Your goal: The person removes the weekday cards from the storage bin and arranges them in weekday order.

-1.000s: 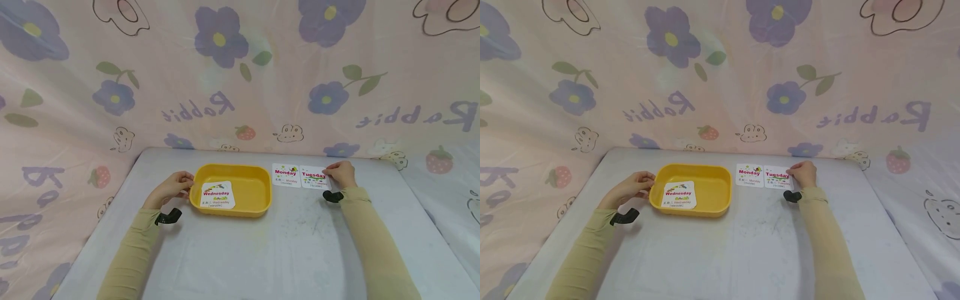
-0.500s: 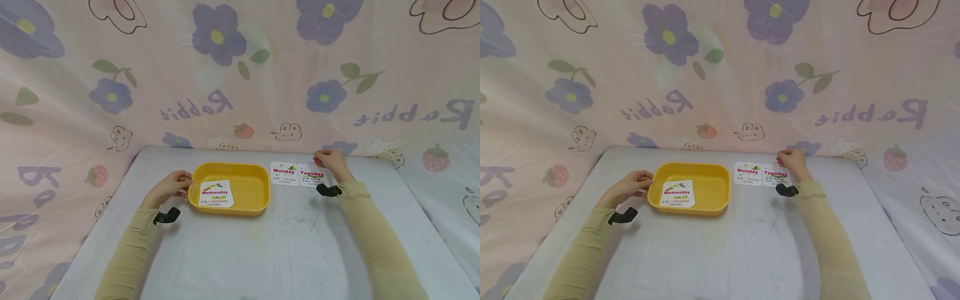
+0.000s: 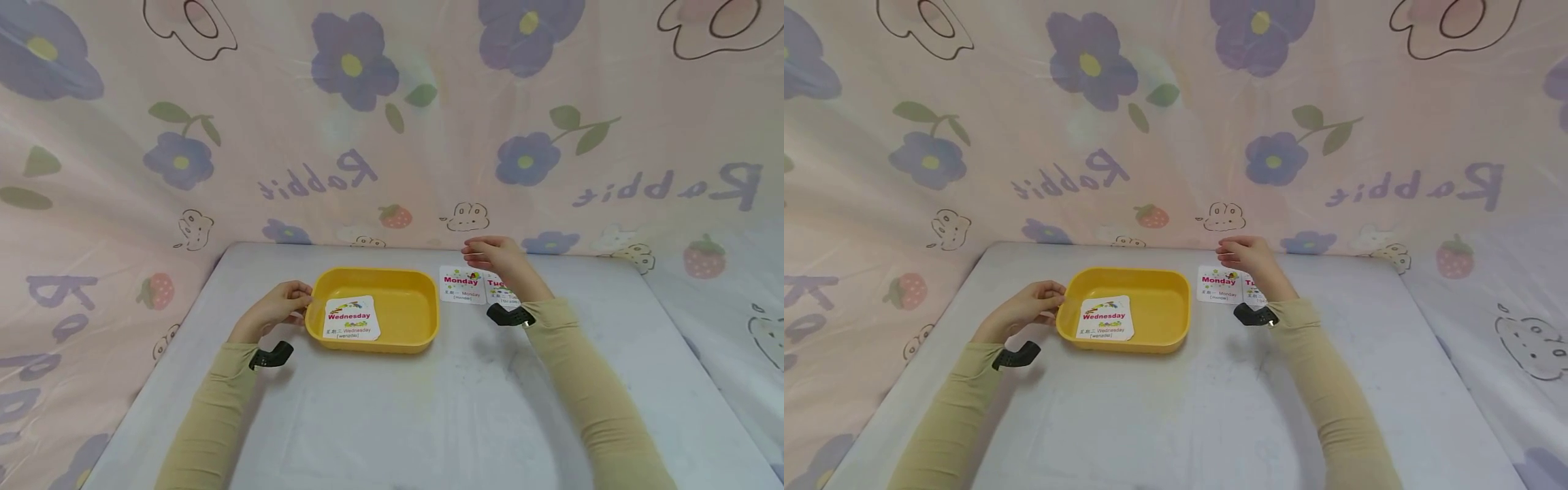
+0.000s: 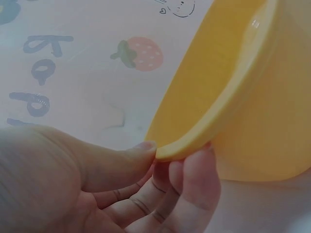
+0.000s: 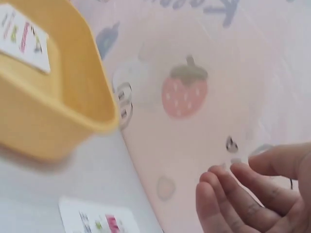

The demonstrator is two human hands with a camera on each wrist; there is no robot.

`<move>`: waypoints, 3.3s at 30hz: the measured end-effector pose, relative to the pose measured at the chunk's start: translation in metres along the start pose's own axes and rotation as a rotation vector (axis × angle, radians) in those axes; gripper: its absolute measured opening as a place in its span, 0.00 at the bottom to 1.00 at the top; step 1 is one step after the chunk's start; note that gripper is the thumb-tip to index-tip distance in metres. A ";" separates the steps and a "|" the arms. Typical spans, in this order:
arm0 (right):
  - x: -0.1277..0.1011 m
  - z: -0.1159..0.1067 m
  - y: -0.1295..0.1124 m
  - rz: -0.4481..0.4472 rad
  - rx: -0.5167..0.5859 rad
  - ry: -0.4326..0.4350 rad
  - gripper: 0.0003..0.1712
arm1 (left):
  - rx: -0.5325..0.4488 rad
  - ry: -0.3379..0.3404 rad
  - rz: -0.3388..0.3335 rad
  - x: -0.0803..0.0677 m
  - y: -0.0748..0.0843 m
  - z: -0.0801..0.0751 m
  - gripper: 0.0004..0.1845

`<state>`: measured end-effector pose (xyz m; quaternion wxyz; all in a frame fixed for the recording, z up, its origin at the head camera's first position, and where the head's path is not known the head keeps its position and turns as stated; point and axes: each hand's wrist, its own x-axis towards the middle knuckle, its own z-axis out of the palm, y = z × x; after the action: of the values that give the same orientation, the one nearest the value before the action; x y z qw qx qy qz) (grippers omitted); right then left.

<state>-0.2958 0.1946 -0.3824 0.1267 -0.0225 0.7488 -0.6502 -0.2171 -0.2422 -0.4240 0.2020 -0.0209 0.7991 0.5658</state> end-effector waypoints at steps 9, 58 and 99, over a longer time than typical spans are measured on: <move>-0.004 0.052 -0.002 0.000 0.069 -0.192 0.22 | 0.005 -0.003 0.016 -0.003 0.000 0.000 0.15; 0.011 0.171 0.019 0.239 -0.013 -0.354 0.22 | -0.017 0.003 0.023 -0.003 -0.002 -0.001 0.15; 0.021 0.171 0.023 0.242 -0.123 -0.353 0.14 | -0.033 -0.008 0.037 -0.007 -0.002 0.001 0.16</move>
<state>-0.2756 0.0284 -0.4297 0.3311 -0.0536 0.7505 -0.5694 -0.2103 -0.2436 -0.4235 0.1944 -0.0073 0.7892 0.5825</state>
